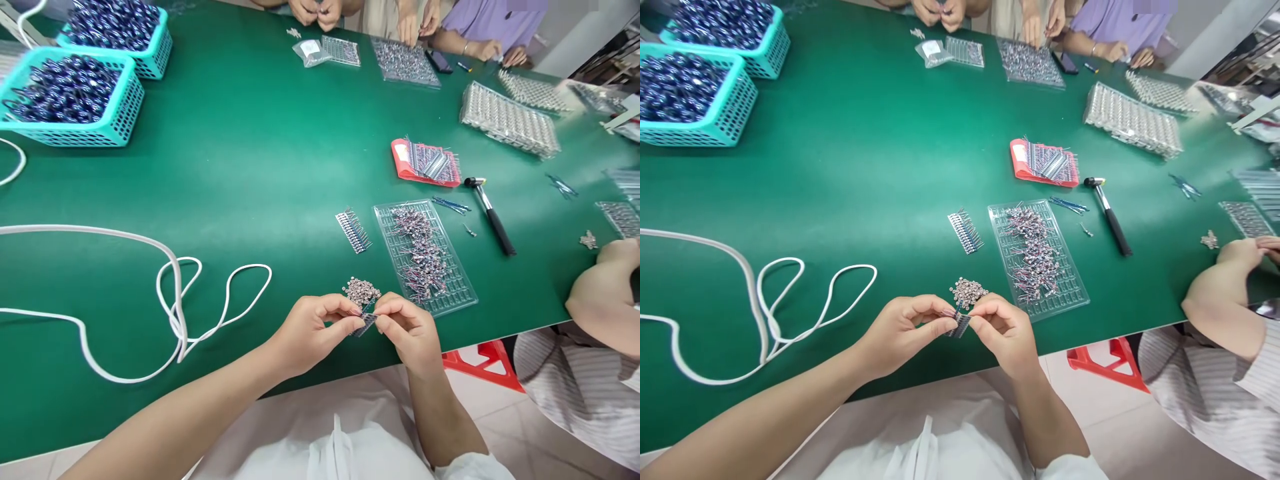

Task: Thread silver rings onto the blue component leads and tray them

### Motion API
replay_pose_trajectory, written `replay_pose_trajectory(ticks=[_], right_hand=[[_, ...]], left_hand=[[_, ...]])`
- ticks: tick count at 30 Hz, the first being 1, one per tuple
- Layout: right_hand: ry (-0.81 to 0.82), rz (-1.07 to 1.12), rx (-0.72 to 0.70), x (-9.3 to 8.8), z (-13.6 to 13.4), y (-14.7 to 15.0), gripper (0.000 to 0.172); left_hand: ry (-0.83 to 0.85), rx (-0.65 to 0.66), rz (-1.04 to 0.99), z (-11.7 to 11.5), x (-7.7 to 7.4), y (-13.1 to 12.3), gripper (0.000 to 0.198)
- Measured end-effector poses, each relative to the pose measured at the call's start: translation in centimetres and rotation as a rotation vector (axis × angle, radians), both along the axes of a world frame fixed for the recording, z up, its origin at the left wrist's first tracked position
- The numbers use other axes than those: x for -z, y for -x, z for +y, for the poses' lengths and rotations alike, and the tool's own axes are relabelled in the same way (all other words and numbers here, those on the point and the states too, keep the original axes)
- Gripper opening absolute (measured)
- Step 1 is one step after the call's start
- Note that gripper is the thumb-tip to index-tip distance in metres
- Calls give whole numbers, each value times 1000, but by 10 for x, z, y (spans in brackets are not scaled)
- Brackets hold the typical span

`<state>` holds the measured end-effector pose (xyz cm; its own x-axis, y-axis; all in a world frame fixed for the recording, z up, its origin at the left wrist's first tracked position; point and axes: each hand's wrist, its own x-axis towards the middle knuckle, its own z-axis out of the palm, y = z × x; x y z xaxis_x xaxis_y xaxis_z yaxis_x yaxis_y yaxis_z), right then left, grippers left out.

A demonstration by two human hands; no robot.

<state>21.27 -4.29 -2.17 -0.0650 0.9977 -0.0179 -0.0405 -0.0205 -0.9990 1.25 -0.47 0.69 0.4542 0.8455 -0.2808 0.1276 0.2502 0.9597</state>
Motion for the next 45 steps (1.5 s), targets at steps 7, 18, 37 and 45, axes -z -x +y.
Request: replay_pose_trajectory(ticks=[7, 18, 37, 45], right_hand=[[-53, -96, -26, -8, -5, -1, 4], [-2, 9, -135, -6, -8, -9, 3], [-401, -1166, 342, 5, 13, -96, 10], [-508, -1377, 343, 19, 14, -98, 13]], left_hand=[[-103, 1, 28, -2, -2, -1, 15], [-215, 212, 17, 0, -1, 3, 18], [136, -123, -79, 5, 7, 2, 16], [241, -208, -72, 10, 4, -1, 23]])
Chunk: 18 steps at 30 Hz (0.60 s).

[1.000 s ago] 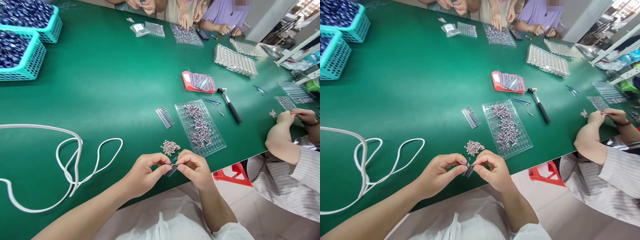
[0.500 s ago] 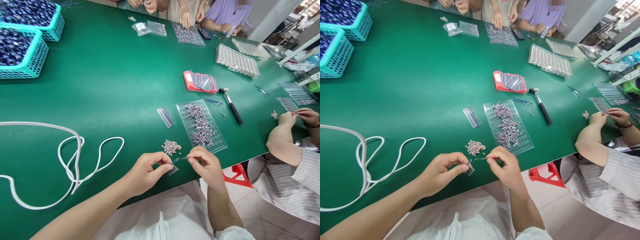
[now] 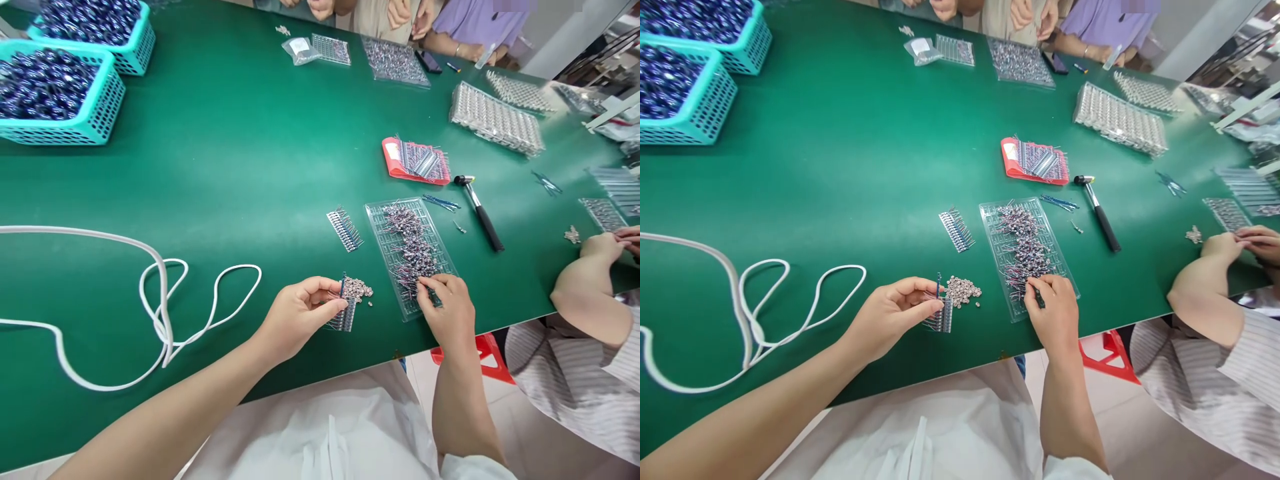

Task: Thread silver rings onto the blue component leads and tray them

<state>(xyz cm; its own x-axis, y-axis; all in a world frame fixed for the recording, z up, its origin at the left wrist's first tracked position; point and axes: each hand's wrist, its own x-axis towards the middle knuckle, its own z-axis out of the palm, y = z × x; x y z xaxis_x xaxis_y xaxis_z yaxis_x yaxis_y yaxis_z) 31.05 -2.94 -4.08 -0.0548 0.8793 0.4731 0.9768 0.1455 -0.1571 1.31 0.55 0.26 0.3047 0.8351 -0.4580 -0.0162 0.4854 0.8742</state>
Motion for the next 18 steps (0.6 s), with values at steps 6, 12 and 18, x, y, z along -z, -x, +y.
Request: replay_pose_trajectory(ticks=[6, 12, 18], right_hand=[[-25, 118, -47, -11, -15, 32, 21], [196, 250, -360, -11, -17, 77, 16], [238, 200, -420, -8, -9, 91, 14]], left_hand=[[-22, -22, -31, 1, 2, 2, 18], [-88, -31, -38, 2, 2, 6, 16], [-99, -59, -22, 2, 4, 6, 17]])
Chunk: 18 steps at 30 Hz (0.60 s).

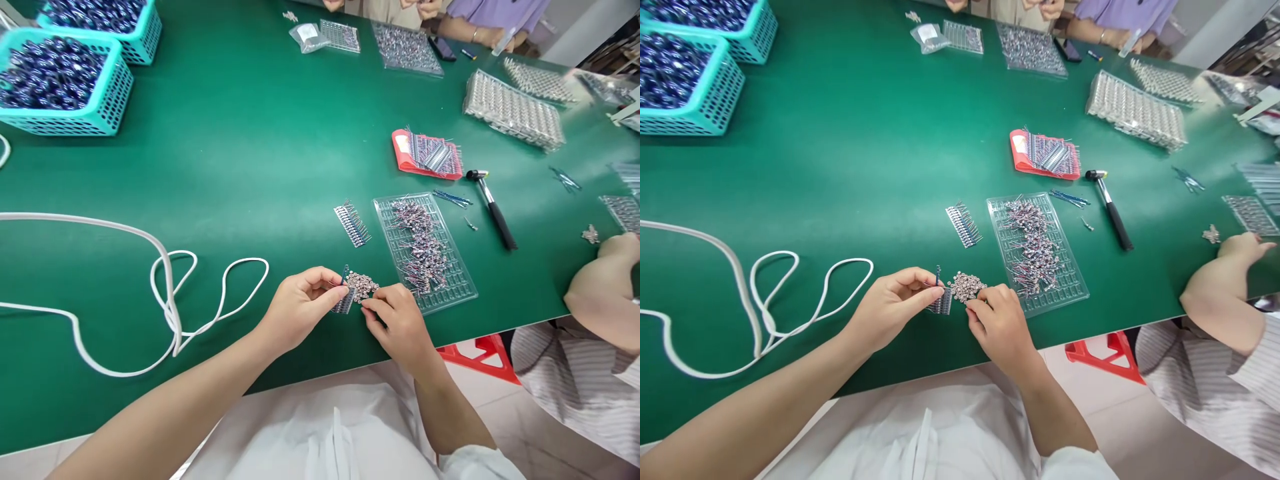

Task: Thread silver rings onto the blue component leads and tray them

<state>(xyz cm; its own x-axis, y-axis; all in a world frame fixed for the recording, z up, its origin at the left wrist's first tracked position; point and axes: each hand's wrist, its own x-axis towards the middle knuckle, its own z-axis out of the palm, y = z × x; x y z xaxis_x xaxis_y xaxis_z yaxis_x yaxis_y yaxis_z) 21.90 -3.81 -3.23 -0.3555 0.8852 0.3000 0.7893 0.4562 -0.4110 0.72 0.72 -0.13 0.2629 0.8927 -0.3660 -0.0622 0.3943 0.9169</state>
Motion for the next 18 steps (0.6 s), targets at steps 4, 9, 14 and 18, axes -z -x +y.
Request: replay_pose_trajectory(ticks=[4, 9, 14, 18], right_hand=[[-18, -66, -39, -1, 3, 2, 14], [-27, -141, -78, -5, 6, 2, 14], [12, -140, -104, -6, 6, 0, 12], [29, -104, -86, -3, 4, -1, 14]], left_hand=[[30, -14, 2, 1, 2, -2, 21], [69, -26, 10, 3, 1, -3, 27], [87, -14, 15, 5, -2, -3, 27], [68, 3, 17, 6, -2, -3, 21]])
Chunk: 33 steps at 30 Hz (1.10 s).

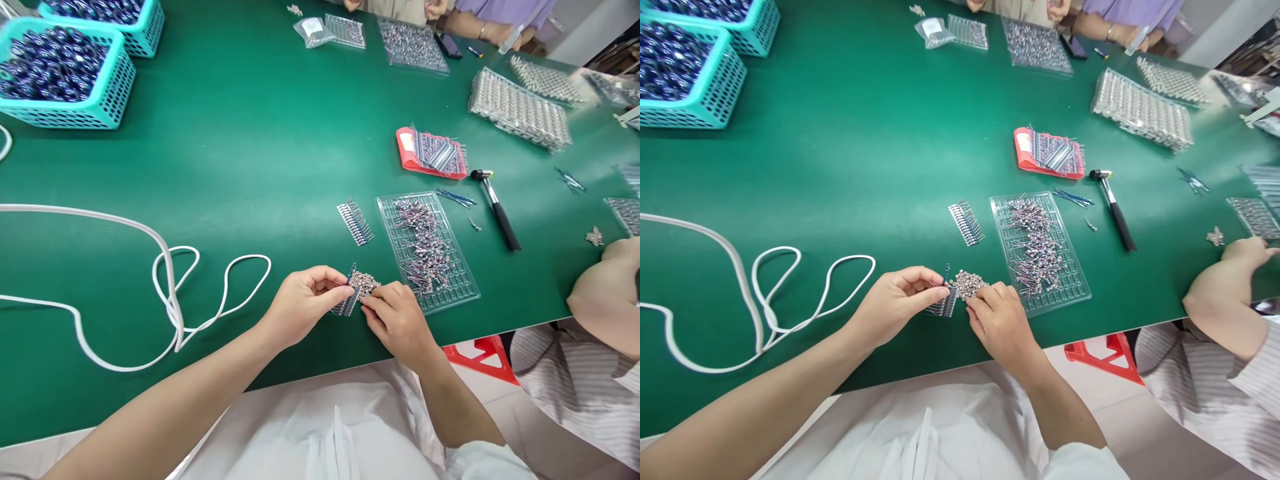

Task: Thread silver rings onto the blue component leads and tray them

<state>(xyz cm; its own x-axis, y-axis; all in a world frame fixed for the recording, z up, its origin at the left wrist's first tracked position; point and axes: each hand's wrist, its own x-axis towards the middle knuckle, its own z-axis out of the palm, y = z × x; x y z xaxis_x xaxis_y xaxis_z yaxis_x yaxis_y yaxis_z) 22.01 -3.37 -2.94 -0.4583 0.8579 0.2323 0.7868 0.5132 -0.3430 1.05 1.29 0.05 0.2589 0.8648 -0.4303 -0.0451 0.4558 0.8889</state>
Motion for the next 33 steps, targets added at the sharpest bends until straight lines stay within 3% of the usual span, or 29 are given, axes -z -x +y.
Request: replay_pose_trajectory(ticks=[11, 26, 33], right_hand=[[-47, 51, 42, 1, -2, -2, 15], [-50, -85, -89, -1, 7, -5, 12], [-126, 37, -24, 8, 12, 2, 11]], left_hand=[[-4, -15, 7, 0, 1, 1, 23], [41, -9, 12, 1, -2, 1, 23], [-24, 51, 26, 0, 3, 3, 20]])
